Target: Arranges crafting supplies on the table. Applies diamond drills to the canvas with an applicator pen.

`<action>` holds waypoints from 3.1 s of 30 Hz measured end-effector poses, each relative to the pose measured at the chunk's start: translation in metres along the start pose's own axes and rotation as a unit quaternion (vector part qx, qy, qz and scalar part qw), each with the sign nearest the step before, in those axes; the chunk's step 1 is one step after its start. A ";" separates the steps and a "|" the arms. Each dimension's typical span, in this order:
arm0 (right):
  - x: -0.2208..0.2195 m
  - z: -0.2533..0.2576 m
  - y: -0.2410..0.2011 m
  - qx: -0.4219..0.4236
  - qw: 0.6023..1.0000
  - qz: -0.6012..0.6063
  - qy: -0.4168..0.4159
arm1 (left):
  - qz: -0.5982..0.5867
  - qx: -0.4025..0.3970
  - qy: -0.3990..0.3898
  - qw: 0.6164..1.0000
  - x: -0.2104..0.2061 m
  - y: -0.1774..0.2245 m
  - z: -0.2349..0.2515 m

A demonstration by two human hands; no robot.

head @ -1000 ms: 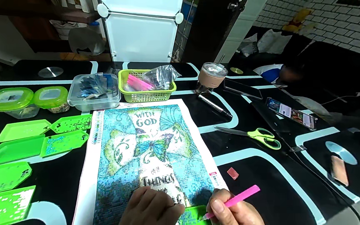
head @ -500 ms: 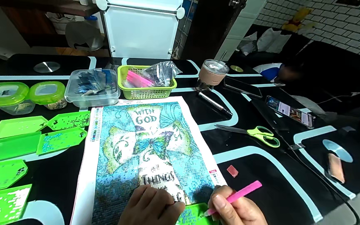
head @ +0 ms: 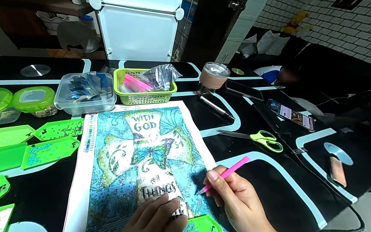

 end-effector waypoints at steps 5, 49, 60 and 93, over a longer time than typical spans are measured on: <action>-0.001 -0.002 0.001 0.021 0.999 -0.035 0.005 | -0.003 0.007 -0.005 1.000 0.000 0.000 0.000; -0.006 -0.041 -0.021 0.037 0.995 -0.064 -0.065 | 0.012 0.011 0.010 1.000 0.000 0.001 0.000; 0.001 -0.028 -0.022 -0.035 0.999 0.028 -0.025 | 0.012 0.009 0.006 1.000 0.000 0.001 0.001; 0.010 -0.016 -0.010 0.049 0.995 -0.081 -0.034 | 0.011 0.014 0.002 1.000 0.000 0.002 0.000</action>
Point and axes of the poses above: each hand's wrist, its own z-axis towards the middle knuckle, its own x-axis out of the back of the hand, y = z × x, the point moved 3 cm from there along z, towards the middle knuckle, and after that the axes turned 1 degree about -y, right-handed, at the moved point
